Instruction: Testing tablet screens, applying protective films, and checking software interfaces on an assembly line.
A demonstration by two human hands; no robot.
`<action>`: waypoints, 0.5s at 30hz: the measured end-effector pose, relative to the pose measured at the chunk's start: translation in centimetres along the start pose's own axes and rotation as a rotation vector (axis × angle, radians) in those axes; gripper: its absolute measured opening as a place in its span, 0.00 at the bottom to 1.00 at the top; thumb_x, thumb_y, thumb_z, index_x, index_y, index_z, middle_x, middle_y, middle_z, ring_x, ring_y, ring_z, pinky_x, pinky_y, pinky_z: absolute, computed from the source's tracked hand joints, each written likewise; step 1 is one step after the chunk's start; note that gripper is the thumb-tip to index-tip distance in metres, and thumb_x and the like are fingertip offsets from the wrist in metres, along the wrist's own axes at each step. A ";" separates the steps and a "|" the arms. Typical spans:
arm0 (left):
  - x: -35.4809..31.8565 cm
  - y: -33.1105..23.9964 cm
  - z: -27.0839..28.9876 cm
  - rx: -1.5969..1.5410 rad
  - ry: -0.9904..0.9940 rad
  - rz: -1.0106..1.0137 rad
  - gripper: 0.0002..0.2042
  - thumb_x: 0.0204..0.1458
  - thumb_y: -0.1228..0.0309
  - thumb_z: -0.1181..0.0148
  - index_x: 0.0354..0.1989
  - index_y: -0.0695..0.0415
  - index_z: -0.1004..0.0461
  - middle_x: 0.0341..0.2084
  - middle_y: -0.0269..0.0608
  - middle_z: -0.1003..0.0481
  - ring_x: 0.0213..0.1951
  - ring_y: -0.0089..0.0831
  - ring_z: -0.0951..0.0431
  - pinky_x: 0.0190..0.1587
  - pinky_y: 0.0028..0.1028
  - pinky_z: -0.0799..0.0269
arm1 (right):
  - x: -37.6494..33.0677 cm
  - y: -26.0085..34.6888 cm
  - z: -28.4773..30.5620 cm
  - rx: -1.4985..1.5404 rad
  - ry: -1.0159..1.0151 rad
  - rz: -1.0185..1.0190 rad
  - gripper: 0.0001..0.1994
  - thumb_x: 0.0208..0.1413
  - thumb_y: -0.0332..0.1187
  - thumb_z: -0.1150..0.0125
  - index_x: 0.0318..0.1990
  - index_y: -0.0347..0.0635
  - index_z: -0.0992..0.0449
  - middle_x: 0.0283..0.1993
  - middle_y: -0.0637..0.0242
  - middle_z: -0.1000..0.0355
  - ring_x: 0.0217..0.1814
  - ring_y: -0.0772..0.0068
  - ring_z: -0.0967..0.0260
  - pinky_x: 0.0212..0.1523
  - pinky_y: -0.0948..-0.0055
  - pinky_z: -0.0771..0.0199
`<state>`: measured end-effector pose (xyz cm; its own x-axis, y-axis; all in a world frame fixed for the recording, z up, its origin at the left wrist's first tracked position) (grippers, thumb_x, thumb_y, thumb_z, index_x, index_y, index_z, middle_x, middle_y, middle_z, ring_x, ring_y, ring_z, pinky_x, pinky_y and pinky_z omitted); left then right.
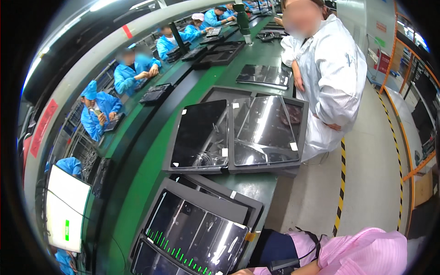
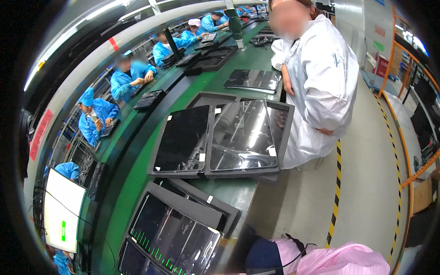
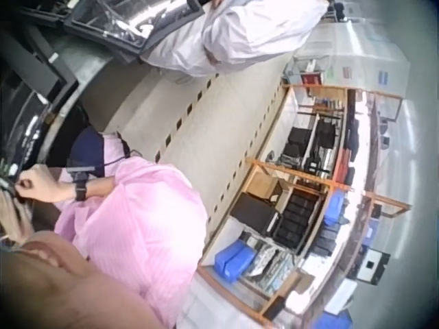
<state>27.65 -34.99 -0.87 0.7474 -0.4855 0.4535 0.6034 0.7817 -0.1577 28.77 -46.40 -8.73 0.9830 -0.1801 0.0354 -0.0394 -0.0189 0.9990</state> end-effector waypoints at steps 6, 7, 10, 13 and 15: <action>0.2 0.4 -0.3 -0.007 0.019 0.033 0.13 0.43 0.82 0.42 0.40 0.71 0.28 0.39 0.60 0.27 0.45 0.53 0.26 0.48 0.43 0.33 | 0.2 1.0 0.6 0.028 0.013 0.012 0.11 0.44 0.35 0.36 0.20 0.37 0.25 0.13 0.60 0.34 0.13 0.69 0.34 0.16 0.72 0.38; 0.1 0.5 -0.3 -0.016 0.028 0.029 0.13 0.43 0.82 0.42 0.40 0.71 0.28 0.39 0.60 0.27 0.45 0.53 0.26 0.48 0.43 0.33 | 0.3 1.1 0.5 0.015 0.018 0.030 0.10 0.44 0.35 0.36 0.20 0.37 0.25 0.13 0.60 0.34 0.12 0.69 0.35 0.16 0.72 0.38; -0.2 0.9 -0.4 -0.038 0.071 0.005 0.14 0.43 0.82 0.43 0.40 0.72 0.28 0.40 0.62 0.28 0.45 0.54 0.27 0.48 0.44 0.33 | 0.5 1.1 0.5 -0.020 0.010 0.040 0.10 0.44 0.34 0.36 0.19 0.38 0.25 0.13 0.61 0.34 0.12 0.67 0.35 0.15 0.72 0.39; -0.6 1.2 -0.6 -0.006 0.123 -0.071 0.16 0.44 0.79 0.42 0.43 0.72 0.30 0.43 0.66 0.30 0.47 0.57 0.29 0.48 0.45 0.35 | 0.7 1.3 0.5 -0.021 -0.003 0.091 0.08 0.45 0.34 0.37 0.21 0.39 0.24 0.13 0.61 0.33 0.12 0.66 0.35 0.14 0.72 0.39; -0.9 1.6 -0.9 0.025 0.163 -0.096 0.17 0.44 0.78 0.42 0.44 0.71 0.30 0.42 0.65 0.30 0.48 0.56 0.29 0.47 0.44 0.35 | 0.7 1.1 0.5 0.000 0.020 0.090 0.08 0.45 0.33 0.37 0.22 0.39 0.24 0.14 0.60 0.33 0.12 0.66 0.35 0.14 0.72 0.38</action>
<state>28.12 -33.65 -2.32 0.7232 -0.6136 0.3169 0.6684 0.7374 -0.0975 29.31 -46.99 -7.62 0.9789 -0.1613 0.1254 -0.1277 -0.0039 0.9918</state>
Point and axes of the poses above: each hand's wrist, its own x-axis towards the middle knuckle, its own z-axis out of the back of the hand, y = z × x, the point moved 6 cm from there along x, towards the middle knuckle
